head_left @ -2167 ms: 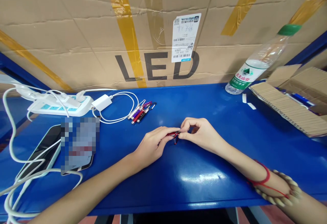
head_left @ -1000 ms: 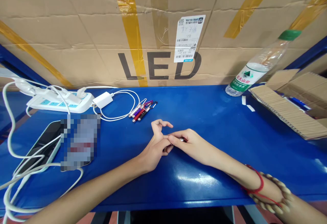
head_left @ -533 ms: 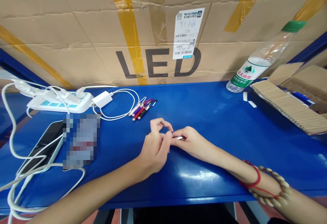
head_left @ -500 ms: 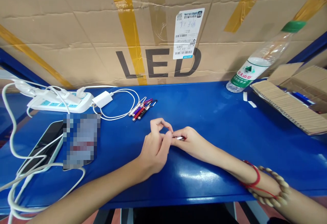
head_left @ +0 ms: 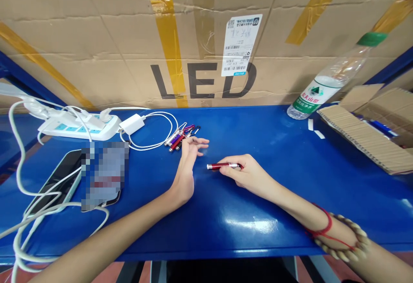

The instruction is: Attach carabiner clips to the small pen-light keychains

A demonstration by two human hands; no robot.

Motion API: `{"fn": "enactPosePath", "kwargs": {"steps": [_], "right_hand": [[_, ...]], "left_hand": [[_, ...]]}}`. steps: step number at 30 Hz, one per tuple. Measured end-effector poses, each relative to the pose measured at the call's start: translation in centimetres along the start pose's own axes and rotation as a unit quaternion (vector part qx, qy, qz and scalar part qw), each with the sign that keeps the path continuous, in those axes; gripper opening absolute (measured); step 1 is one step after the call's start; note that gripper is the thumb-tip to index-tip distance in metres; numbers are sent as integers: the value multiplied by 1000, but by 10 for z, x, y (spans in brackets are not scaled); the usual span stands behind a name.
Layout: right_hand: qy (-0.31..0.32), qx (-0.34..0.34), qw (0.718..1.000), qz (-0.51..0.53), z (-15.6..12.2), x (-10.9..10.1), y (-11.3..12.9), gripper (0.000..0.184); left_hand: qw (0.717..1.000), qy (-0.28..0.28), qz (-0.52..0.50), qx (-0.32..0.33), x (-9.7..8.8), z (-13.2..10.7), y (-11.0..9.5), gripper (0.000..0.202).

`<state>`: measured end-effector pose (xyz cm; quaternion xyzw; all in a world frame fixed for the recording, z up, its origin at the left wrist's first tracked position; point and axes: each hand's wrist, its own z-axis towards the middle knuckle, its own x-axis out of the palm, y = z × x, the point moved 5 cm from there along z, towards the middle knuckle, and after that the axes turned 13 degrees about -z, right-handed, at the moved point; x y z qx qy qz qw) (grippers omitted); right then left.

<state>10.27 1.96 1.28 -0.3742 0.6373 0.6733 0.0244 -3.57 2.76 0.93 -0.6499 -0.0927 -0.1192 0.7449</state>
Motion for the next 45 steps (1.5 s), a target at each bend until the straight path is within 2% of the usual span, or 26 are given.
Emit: {"fn": "enactPosePath", "kwargs": {"steps": [4, 11, 20, 33, 45], "right_hand": [[-5, -8, 1000, -14, 0, -2, 3, 36], [-11, -6, 1000, -22, 0, -3, 2, 36], [-15, -17, 998, -59, 0, -4, 4, 36], [-15, -15, 999, -44, 2, -5, -2, 35], [-9, -9, 998, -54, 1, -5, 0, 36]], "left_hand": [[1000, 3, 10, 24, -1, -2, -3, 23], [999, 31, 20, 25, 0, -2, 0, 22], [998, 29, 41, 33, -4, 3, 4, 25], [997, 28, 58, 41, -6, 5, 9, 25], [997, 38, 62, 31, -1, -1, 1, 26]]}}
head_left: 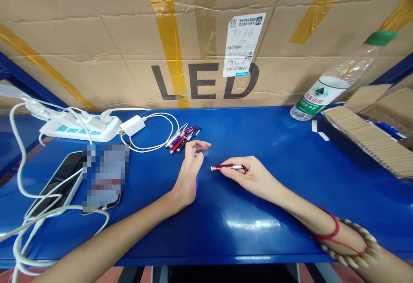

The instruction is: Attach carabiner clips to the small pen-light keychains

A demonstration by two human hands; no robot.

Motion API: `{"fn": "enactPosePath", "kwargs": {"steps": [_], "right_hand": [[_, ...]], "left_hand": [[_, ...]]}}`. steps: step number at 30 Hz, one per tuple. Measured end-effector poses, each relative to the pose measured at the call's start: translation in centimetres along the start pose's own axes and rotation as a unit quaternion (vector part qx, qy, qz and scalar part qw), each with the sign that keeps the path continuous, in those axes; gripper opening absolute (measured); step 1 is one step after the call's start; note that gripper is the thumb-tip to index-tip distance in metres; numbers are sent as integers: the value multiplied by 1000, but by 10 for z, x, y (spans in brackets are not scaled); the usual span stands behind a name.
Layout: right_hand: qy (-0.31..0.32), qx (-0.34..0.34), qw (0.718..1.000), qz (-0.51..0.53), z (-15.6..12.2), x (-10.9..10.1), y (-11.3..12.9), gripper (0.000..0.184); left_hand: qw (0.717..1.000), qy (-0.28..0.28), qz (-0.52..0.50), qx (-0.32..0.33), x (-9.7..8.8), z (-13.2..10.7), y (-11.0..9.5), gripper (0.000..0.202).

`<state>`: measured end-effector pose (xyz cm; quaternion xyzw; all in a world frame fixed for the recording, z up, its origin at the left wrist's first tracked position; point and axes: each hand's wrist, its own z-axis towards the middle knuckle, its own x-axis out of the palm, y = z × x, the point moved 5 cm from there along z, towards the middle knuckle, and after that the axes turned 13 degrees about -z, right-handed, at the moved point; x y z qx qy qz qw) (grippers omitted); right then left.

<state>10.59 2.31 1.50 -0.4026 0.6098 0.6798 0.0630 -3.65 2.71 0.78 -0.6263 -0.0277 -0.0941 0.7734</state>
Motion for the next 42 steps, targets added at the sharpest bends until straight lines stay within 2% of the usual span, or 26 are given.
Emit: {"fn": "enactPosePath", "kwargs": {"steps": [14, 21, 23, 25, 29, 33, 35, 37, 42], "right_hand": [[5, -2, 1000, 7, 0, 0, 0, 39], [9, -7, 1000, -10, 0, 2, 1, 41], [-5, -9, 1000, -29, 0, -1, 0, 40], [-47, -14, 996, -71, 2, -9, -4, 37], [-161, -19, 964, -212, 11, -38, -21, 32], [-231, 21, 906, -355, 23, -67, -50, 32], [-234, 33, 878, -417, 32, -77, -64, 33], [-215, 28, 862, -458, 41, -84, -77, 34], [-161, 9, 849, -503, 59, -90, -97, 35]], "left_hand": [[1000, 11, -10, 10, -3, 3, 5, 26], [1000, -1, -2, -19, -2, 1, 3, 28], [1000, -4, 0, -16, -3, 2, 4, 29], [1000, -5, 7, -14, -3, 2, 3, 30], [999, 10, 34, -17, 0, -1, -2, 30], [998, 28, 56, -12, 4, -5, -7, 28], [997, 36, 60, -12, 6, -7, -8, 27], [997, 42, 63, -12, 7, -8, -9, 26], [997, 43, 64, -19, 6, -11, -10, 24]]}}
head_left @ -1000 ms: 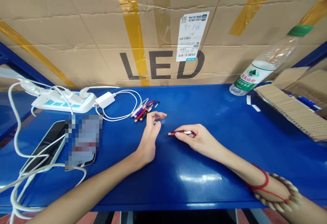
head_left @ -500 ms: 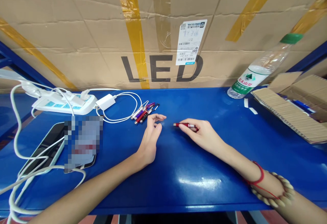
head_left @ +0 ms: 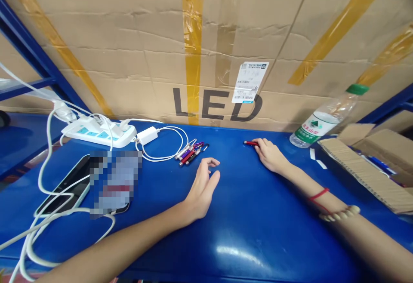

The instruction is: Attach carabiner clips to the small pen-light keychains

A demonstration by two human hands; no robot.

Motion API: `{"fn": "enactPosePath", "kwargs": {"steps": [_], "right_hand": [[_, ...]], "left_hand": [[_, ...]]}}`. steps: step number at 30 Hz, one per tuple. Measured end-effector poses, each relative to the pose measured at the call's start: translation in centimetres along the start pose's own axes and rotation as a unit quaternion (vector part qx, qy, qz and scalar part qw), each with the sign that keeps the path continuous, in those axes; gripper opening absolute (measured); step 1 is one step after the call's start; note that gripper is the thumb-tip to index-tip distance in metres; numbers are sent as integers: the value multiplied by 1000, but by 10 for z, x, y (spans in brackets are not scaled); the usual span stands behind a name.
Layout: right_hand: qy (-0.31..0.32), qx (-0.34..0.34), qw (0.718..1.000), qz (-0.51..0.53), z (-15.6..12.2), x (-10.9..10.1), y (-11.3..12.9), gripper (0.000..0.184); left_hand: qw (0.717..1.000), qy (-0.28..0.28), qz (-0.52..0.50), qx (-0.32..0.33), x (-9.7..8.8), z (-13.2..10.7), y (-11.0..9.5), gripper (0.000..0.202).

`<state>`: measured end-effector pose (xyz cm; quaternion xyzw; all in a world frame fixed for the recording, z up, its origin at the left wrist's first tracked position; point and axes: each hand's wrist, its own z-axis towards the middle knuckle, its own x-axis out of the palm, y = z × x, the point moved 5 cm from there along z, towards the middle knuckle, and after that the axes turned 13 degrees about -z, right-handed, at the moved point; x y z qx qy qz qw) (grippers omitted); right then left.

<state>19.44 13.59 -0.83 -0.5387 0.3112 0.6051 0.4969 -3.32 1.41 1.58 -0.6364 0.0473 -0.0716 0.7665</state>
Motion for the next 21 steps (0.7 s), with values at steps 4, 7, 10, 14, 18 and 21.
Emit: {"fn": "enactPosePath", "kwargs": {"steps": [4, 7, 10, 14, 18, 21], "right_hand": [[6, 45, 999, -30, 3, 6, -5, 36], [0, 73, 997, -32, 2, 10, -7, 37], [4, 79, 997, -17, 3, 9, -4, 37], [-55, -1, 999, 0, 8, -23, 35, 40], [-99, -206, 973, 45, 12, -60, 113, 39], [-87, -332, 936, 71, 14, -69, 158, 38]], "left_hand": [[1000, 7, 0, 9, 0, -1, 3, 24], [1000, 15, 14, 10, 1, -1, 5, 24], [999, 20, 29, 8, 1, -2, 5, 23], [998, 16, 43, 36, 1, -4, 0, 23], [995, 2, 52, 89, -1, -6, -9, 22], [992, -9, 54, 115, -1, -6, -14, 20]]}}
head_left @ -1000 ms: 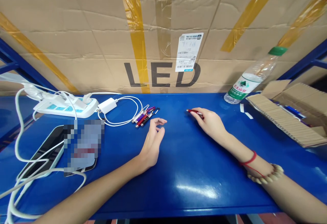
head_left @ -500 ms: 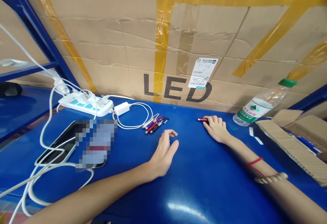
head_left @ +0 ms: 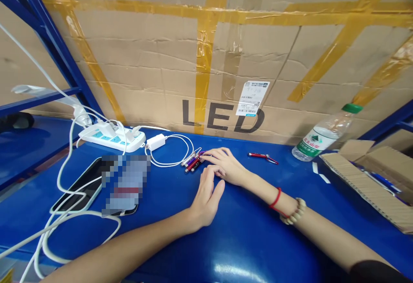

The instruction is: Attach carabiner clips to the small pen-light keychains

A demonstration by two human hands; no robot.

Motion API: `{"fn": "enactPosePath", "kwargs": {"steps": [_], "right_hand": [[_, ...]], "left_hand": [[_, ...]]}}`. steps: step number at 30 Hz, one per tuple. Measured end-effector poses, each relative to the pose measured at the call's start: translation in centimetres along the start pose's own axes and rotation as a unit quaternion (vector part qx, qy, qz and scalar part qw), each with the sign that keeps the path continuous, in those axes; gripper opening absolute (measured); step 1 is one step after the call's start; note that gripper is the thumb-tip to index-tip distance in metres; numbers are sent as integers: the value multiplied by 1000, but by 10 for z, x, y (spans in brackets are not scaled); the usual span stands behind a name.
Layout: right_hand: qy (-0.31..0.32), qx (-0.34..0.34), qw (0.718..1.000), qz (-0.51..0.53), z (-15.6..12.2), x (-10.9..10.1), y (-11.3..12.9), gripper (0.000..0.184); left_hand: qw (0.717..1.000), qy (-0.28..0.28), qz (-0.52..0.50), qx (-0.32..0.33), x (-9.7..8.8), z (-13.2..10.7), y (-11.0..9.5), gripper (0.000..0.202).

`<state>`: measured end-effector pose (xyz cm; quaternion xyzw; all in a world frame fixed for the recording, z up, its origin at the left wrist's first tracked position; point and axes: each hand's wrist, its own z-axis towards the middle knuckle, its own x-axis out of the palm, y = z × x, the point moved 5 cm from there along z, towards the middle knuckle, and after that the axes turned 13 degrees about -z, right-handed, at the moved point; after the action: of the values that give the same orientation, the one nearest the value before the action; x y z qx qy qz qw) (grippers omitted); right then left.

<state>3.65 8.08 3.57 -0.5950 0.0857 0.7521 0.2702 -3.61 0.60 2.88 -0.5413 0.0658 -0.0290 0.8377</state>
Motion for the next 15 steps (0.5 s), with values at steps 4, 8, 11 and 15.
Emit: {"fn": "enactPosePath", "kwargs": {"steps": [4, 8, 11, 15], "right_hand": [[-2, -13, 1000, 20, 14, 7, 8, 28], [-5, 23, 999, 41, 9, 8, 2, 18], [-12, 38, 997, 73, -4, 6, 1, 16], [-46, 67, 991, 107, -31, -3, 2, 11]], "left_hand": [[1000, -10, 7, 14, 0, 0, -4, 15], [1000, -3, 17, 16, 3, -2, -4, 13], [998, 3, 48, 29, 5, -4, -6, 12], [989, -57, 133, 42, 0, -5, -8, 9]]}}
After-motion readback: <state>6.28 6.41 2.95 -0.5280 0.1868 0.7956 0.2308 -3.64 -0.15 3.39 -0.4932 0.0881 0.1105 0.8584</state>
